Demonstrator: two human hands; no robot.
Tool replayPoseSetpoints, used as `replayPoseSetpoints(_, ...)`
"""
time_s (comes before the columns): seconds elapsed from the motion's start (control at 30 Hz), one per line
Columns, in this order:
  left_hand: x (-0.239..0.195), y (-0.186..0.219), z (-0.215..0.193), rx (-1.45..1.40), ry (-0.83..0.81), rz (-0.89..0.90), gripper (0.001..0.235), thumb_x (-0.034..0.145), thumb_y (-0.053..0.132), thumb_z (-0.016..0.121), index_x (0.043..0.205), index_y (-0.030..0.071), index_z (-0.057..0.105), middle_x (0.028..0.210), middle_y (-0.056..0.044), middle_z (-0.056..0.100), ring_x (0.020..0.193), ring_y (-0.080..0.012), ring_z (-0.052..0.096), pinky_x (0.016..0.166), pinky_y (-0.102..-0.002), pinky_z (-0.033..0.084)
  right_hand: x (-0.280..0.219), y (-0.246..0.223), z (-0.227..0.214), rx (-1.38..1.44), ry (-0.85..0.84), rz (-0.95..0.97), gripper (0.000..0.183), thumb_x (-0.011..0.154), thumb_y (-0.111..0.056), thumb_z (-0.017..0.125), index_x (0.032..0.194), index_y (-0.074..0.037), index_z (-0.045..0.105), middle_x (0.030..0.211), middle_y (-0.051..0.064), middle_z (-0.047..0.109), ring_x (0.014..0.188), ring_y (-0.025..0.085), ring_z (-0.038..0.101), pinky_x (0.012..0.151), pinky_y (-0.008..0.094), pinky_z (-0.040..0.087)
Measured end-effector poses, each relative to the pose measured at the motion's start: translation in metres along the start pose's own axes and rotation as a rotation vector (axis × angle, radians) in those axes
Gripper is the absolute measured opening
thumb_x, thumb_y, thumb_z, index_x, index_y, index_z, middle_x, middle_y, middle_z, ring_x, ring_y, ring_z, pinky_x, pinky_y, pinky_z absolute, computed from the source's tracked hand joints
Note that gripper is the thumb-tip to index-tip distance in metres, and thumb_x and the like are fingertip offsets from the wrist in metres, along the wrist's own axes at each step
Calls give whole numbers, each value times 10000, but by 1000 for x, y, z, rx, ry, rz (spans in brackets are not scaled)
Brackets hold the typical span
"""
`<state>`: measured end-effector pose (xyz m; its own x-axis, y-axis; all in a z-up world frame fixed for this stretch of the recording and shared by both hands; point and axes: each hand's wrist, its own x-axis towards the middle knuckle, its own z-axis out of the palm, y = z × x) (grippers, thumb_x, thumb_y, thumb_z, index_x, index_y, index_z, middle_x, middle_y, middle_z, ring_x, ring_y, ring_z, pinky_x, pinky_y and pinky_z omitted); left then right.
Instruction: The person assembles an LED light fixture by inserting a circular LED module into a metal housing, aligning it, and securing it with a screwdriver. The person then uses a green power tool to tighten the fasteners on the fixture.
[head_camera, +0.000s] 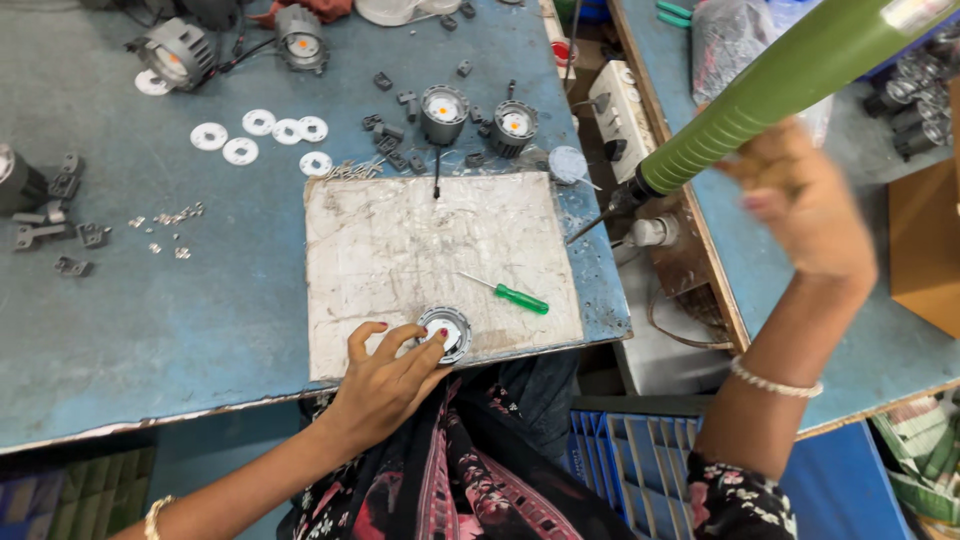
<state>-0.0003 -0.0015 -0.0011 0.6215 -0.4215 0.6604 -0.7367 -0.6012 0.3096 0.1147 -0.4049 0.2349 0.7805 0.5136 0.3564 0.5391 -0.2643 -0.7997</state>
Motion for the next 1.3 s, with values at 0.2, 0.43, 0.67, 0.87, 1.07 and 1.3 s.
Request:
replayPoseSetpoints(0.2,-5,-2,4,-48,16,9,449,884,243,787,1252,63,602,1194,-37,709,1159,-244,600,999,-510,335,32,27,-10,399,93,-132,514,1068,-441,662,1369,-42,540,1242,42,600,1118,181,587,978,360,479)
replayPoseSetpoints(0.43,-8,0,4,-47,-13,2,391,928,247,760,1250,81,614,1246,-34,687,1192,-222,582,1049,-507,312,69,37,29,670,-218,-320,410,1034,-446,606,1185,-65,596,1028,30,622,894,181,618,824,378,520)
replayPoseSetpoints(0.67,-8,-1,4,-33,-12,22,338,939,207,723,1246,100,631,1250,-20,689,1216,-203,581,1078,-496,297,84,37,65,743,-425,-408,377,1000,-451,550,1000,-88,651,813,18,644,670,180,649,671,396,561)
replayPoseSetpoints(0.87,-9,-3,5,-32,-28,39,351,921,193,696,1254,101,633,1278,-19,690,1219,-196,581,1096,-491,284,105,15,124,507,-634,-405,664,934,-692,553,1074,-43,558,730,101,637,603,297,649,615,506,587)
replayPoseSetpoints(1.07,-12,-3,8,-43,-17,35,336,926,184,699,1246,108,633,1301,-17,688,1216,-193,586,1096,-485,291,38,-4,184,755,265,-253,1021,779,-925,384,1142,23,489,709,149,570,472,210,556,428,362,490)
replayPoseSetpoints(1.3,-12,-3,9,-39,-17,39,361,902,187,711,1246,111,635,1295,-33,688,1224,-205,588,1110,-475,293,35,-19,199,630,341,-188,965,783,-952,373,1016,-17,409,643,178,490,458,262,485,449,387,435)
